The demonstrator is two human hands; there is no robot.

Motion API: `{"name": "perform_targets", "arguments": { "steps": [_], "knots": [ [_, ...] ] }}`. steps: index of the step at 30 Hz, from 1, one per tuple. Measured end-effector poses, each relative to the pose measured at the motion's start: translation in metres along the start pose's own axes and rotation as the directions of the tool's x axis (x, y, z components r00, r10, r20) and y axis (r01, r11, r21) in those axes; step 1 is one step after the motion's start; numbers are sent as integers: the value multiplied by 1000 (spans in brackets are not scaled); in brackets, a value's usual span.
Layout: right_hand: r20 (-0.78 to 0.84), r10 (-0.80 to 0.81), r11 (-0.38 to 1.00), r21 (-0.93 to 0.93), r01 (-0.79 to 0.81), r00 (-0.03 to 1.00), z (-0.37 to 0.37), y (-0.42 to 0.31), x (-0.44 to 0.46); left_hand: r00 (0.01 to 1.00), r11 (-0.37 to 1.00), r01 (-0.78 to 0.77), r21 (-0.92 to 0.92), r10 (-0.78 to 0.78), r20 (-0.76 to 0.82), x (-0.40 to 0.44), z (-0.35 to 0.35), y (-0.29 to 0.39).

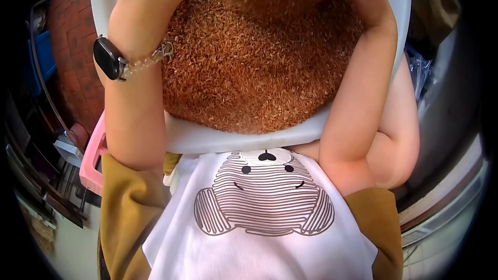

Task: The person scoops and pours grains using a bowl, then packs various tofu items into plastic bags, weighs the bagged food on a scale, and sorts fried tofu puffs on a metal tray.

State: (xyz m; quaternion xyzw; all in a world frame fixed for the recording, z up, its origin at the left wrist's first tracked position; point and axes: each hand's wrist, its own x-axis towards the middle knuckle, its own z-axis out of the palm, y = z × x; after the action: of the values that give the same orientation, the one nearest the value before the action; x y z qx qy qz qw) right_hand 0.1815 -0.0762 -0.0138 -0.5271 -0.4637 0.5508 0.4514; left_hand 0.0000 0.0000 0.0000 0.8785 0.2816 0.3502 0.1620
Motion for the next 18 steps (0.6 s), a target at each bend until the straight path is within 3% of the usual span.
{"name": "perform_targets", "arguments": {
  "steps": [3, 6, 8, 9, 11, 15, 17, 18],
  "knots": [
    [-102, -92, 994, -64, 85, 991, 2, 8, 0, 996, 998, 55, 7, -55, 74, 2, 1, 0],
    [-187, -176, 981, -119, 155, 967, -2, 12, 1, 993, 989, -118, 88, 119, -7, 0, 12, -11],
    [-296, -155, 987, -7, 161, 943, -1, 18, 0, 987, 989, -148, 6, 148, -65, 1, 13, -10],
    [-279, -48, 981, 168, 98, 959, -4, 19, 0, 987, 989, -145, -40, 141, -81, 2, 13, -10],
    [-187, 153, 870, 492, -43, 970, -14, 21, 2, 997, 994, -49, -102, 42, -63, 5, 8, -8],
    [-330, 121, 902, 430, 35, 936, -19, 20, 4, 993, 987, 113, 116, -117, 24, -3, 0, -32],
    [-427, 69, 916, 385, 112, 901, -19, 16, 5, 979, 959, 96, 266, -139, 147, -10, -5, -46],
    [-511, -21, 921, 325, 216, 859, -21, 21, 5, 947, 942, 157, 297, -229, 227, -10, -9, -42]
  ]
}}
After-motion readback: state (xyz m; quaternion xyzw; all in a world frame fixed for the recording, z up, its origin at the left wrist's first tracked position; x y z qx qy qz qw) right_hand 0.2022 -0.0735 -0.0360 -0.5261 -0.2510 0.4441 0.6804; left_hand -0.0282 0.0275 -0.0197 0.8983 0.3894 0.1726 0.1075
